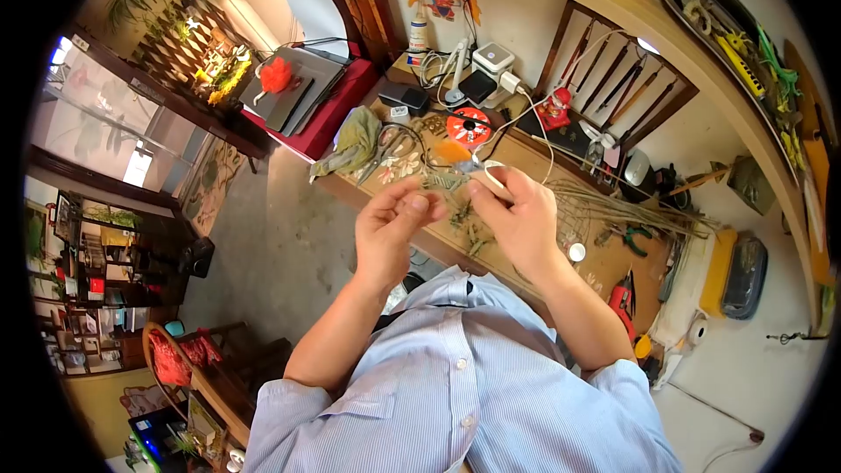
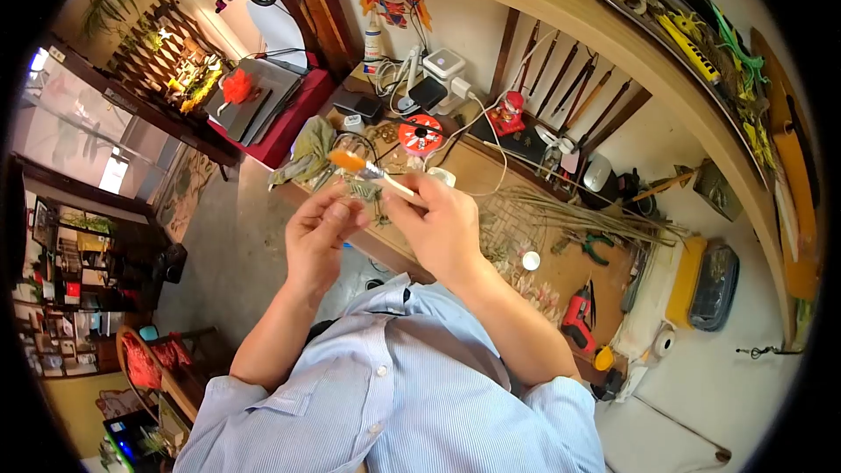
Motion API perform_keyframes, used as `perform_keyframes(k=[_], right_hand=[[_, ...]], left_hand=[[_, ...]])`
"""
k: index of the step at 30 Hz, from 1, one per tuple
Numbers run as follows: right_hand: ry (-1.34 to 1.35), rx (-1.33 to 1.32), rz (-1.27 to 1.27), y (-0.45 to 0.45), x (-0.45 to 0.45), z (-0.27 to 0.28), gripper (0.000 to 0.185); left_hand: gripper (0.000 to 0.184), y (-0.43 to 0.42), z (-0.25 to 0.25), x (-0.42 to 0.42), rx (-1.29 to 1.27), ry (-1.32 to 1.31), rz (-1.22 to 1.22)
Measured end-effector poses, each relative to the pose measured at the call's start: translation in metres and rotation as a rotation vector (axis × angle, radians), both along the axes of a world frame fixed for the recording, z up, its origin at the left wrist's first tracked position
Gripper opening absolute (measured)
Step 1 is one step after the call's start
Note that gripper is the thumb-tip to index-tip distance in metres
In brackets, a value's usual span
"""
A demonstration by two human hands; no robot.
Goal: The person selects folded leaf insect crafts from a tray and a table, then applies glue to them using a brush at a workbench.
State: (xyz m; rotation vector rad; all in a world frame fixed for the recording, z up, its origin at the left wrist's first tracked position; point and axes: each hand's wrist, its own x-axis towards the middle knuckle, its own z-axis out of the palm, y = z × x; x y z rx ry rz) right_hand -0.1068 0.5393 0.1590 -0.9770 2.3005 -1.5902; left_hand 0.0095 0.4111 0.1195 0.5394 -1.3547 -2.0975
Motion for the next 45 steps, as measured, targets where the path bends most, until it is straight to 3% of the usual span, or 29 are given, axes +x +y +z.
perform_keyframes(k=[2, 3, 5, 9, 16, 25, 27, 28, 30, 34, 39, 42, 45], right_hand=[[0.112, -0.058, -0.01, -0.001, 0.003, -0.009, 0.017], [0.25, -0.086, 0.007, -0.002, 0.003, -0.013, 0.015], [0.438, -0.157, 0.015, -0.004, 0.004, -0.023, 0.014], [0.493, -0.217, 0.041, -0.005, 0.01, -0.028, 0.018], [0.511, -0.251, 0.042, -0.005, 0.013, -0.035, 0.018], [0.358, -0.221, 0.046, -0.002, 0.022, -0.03, 0.02], [0.086, -0.187, 0.052, 0.007, 0.024, -0.02, 0.027], [0.086, -0.186, 0.056, 0.01, 0.02, -0.022, 0.027], [-0.405, -0.33, 0.019, 0.02, 0.005, -0.033, 0.029], [-0.084, -0.017, -0.067, 0.038, -0.033, -0.044, 0.029], [-0.164, 0.114, 0.012, 0.049, -0.061, -0.035, 0.016], [-0.194, -0.005, 0.027, 0.041, -0.06, -0.029, 0.012], [-0.102, 0.037, 0.081, 0.039, -0.066, -0.036, 0.016]], left_hand=[[0.028, 0.0, -0.002, -0.001, 0.318, -0.035, -0.085], [0.037, -0.001, -0.006, 0.0, 0.343, -0.038, -0.119], [0.04, 0.002, -0.009, -0.002, 0.326, 0.035, -0.143], [0.049, 0.001, -0.009, 0.003, 0.233, 0.142, -0.204], [0.049, 0.0, -0.012, 0.006, 0.245, 0.116, -0.239], [0.031, -0.001, -0.015, 0.007, 0.102, 0.122, -0.121], [0.03, -0.009, -0.02, 0.008, 0.21, 0.155, -0.126], [0.03, -0.011, -0.019, 0.009, 0.211, 0.156, -0.122], [0.031, -0.016, -0.017, 0.01, 0.292, 0.141, -0.103], [0.028, -0.021, -0.016, 0.014, 0.234, 0.163, -0.079], [0.038, -0.024, -0.012, 0.016, 0.005, 0.098, 0.037], [0.043, -0.025, -0.01, 0.017, -0.155, 0.038, 0.094], [0.046, -0.023, -0.007, 0.018, -0.183, 0.045, 0.103]])
